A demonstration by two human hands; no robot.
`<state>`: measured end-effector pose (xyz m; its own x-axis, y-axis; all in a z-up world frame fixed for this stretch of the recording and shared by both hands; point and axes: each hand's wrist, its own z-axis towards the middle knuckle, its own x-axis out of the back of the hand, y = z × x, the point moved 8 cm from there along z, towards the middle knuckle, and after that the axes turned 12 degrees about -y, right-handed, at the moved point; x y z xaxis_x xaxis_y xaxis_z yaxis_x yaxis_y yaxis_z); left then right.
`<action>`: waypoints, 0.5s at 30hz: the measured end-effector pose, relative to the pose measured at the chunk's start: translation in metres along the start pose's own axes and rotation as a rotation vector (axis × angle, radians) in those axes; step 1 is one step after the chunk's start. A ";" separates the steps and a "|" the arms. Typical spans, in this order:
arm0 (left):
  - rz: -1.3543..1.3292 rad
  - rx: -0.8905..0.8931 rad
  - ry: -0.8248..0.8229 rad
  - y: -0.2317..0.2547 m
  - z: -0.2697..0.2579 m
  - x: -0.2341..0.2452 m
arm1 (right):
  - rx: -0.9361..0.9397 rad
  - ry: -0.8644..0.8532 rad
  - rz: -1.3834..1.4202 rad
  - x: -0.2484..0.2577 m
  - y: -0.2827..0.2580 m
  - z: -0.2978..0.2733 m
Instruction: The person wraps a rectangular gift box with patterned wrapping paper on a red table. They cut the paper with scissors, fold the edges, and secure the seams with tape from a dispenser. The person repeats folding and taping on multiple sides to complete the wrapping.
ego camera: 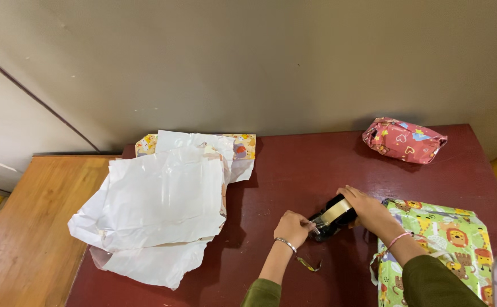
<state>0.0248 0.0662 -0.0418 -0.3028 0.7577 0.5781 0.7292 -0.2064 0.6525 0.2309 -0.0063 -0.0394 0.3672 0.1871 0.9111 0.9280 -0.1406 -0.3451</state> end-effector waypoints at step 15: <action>-0.563 0.140 -0.206 -0.027 0.009 -0.030 | -0.031 0.025 0.015 0.003 -0.006 -0.006</action>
<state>0.0193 0.0543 -0.0815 -0.5503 0.8336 0.0474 0.5696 0.3333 0.7513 0.2265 -0.0106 -0.0336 0.3788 0.1609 0.9114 0.9199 -0.1737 -0.3517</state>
